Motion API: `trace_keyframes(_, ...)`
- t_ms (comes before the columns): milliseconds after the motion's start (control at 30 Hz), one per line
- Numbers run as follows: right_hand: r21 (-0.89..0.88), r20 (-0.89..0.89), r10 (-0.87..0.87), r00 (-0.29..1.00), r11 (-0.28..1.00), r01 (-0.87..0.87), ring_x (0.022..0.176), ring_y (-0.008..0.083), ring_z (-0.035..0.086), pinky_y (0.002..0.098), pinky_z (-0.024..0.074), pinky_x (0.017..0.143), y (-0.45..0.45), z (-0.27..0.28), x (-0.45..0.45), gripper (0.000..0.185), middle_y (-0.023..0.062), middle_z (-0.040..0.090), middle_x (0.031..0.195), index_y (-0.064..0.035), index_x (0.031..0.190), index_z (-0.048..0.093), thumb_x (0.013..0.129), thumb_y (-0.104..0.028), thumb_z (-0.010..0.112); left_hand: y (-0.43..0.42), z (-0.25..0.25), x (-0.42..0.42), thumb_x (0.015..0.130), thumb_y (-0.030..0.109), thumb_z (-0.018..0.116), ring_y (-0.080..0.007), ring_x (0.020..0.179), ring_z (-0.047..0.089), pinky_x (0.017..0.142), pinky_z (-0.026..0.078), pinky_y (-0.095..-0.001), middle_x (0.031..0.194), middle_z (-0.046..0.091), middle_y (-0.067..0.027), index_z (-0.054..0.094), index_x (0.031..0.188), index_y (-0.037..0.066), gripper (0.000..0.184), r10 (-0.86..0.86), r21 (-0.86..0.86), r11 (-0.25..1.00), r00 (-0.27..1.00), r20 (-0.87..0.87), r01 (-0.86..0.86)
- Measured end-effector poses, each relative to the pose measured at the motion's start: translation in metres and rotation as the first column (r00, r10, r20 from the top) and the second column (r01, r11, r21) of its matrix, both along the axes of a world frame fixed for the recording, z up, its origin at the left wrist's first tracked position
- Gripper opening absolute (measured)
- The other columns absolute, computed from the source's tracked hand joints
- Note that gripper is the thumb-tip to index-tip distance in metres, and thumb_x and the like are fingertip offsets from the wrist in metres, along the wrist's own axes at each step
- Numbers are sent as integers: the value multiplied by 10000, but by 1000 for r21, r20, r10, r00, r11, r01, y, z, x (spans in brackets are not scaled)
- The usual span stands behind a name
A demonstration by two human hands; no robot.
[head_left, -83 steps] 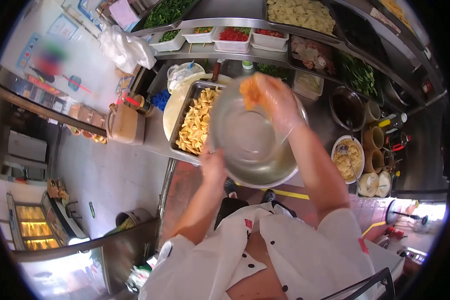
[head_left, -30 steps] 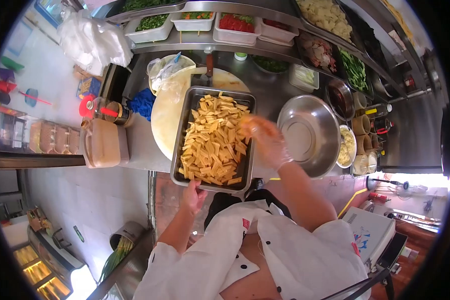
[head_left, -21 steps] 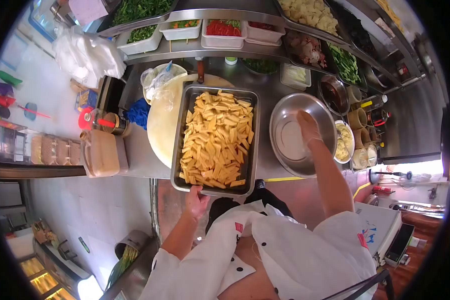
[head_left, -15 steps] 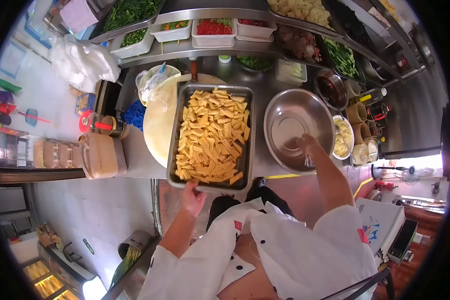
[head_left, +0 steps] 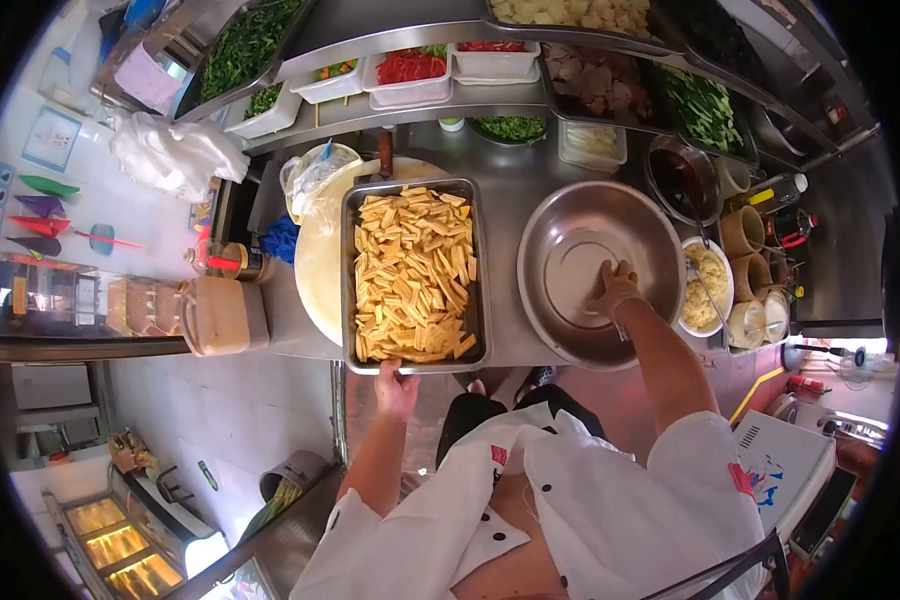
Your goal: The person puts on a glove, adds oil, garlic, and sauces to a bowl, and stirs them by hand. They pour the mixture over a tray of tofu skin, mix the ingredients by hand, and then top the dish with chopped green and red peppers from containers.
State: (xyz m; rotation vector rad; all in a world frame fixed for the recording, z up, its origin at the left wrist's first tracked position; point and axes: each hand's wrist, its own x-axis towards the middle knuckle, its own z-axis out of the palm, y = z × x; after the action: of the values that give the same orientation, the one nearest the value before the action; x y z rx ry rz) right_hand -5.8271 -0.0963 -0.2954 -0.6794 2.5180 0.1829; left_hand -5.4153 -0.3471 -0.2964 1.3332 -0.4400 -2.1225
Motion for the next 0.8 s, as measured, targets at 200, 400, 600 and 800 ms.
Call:
trace_keyframes(200,170,136,112,984,976,-134,1494,401,160,512,171,1186,-20,44,-7,1153,296,196,1564,-31,1567,123,724,-575,693,-5,-18,-23,863,160,568,-127,495,359,514,318,-283,632,406,-3,479,750,120,148,-145,-229,959,983,113,168)
trace_keyframes(400,154,160,150,976,973,-174,1517,406,66,515,165,1196,-20,37,-21,1166,224,67,1641,-79,1586,76,745,-573,715,-11,-39,7,912,168,590,-181,751,573,638,440,-292,861,572,-64,517,974,65,141,-288,-229,922,948,134,312)
trace_keyframes(600,30,195,-9,981,1000,3,1508,430,101,465,93,1221,-22,55,-35,1162,258,74,1631,-156,1595,79,733,-551,750,1,71,-8,939,113,589,-217,1044,615,834,501,-331,1156,606,-120,531,1230,31,308,-177,-354,858,861,476,372)
trace_keyframes(800,57,223,-90,971,995,80,1485,478,108,520,318,1165,-25,69,-38,1100,189,22,1649,-248,1595,89,768,-478,776,-70,129,-171,838,152,690,-368,1148,590,973,480,-448,1231,595,-215,486,1335,-19,564,33,-509,-199,524,851,838)
